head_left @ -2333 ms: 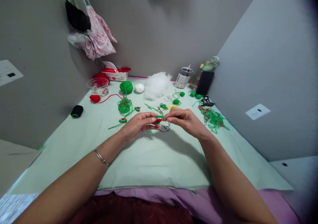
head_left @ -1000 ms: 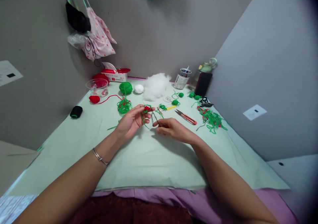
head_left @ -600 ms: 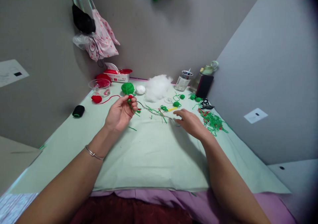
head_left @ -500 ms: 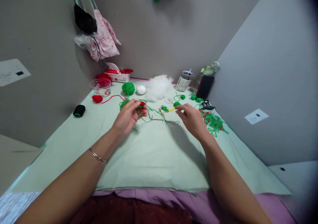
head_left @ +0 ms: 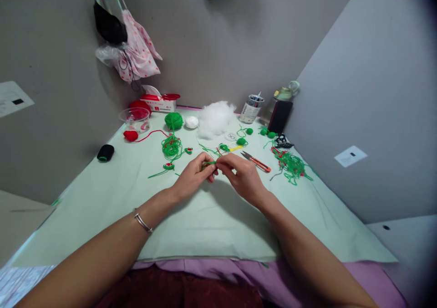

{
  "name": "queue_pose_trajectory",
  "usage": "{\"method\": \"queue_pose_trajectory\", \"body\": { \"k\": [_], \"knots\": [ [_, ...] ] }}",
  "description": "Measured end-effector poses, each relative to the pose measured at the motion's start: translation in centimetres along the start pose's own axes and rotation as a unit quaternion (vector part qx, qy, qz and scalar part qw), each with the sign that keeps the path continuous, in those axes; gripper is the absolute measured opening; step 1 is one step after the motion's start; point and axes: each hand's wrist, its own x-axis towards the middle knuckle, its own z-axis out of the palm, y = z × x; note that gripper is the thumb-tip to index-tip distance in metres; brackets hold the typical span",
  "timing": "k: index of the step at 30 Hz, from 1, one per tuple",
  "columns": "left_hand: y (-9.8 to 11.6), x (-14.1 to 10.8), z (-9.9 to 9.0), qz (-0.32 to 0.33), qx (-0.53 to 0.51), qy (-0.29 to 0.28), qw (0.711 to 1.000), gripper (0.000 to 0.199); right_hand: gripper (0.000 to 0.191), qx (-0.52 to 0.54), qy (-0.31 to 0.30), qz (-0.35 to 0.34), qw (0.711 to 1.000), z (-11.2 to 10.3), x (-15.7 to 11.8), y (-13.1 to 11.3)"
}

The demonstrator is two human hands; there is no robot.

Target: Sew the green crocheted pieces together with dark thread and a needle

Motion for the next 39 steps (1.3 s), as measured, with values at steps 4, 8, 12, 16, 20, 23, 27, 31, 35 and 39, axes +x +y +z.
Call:
{"method": "queue_pose_trajectory", "body": {
  "k": [4,8,12,16,20,23,27,31,35,39],
  "knots": [
    [-0.3,0.0,0.0,0.003,0.024,-0.006,1.0,0.017,0.012,0.017,0.003,-0.023,1.0,-0.3,0.2,-0.3],
    [-0.3,-0.1,0.1,0.005,0.026,-0.011,1.0,0.017,0.009,0.015,0.001,-0.019,1.0,0.0,0.1,-0.1],
    [-0.1,-0.2,0.2,0.006,0.043,-0.014,0.999,0.018,0.013,0.039,0.014,-0.015,0.999,-0.1,0.1,-0.8],
    [-0.2,0.1,-0.1,-0.025,0.059,0.02,0.998,0.015,0.015,0.262,0.055,0.103,0.958,-1.7,0.6,-1.6],
    [-0.2,0.7,-1.1,-0.053,0.035,0.073,0.995,0.014,0.022,0.382,0.15,0.218,0.885,-5.9,1.1,1.4],
    [0.1,1.2,-2.0,-0.042,0.01,0.103,0.994,0.012,0.024,0.357,0.313,0.212,0.854,-10.3,0.5,5.8],
    [0.3,1.4,-2.7,-0.027,0.002,0.12,0.992,0.013,0.026,0.265,0.505,0.171,0.804,-13.5,-0.5,9.7],
    [0.4,1.1,-2.1,-0.028,0.006,0.114,0.993,0.013,0.014,0.296,0.389,0.193,0.851,-9.9,0.4,7.9],
    [0.7,0.7,-1.3,-0.022,0.008,0.09,0.996,0.014,0.027,0.311,0.084,0.24,0.916,-3.3,1.5,3.1],
    [0.7,0.6,-0.8,-0.026,0.013,0.06,0.998,0.02,0.032,0.284,-0.068,0.252,0.923,0.2,1.4,0.5]
  ]
}}
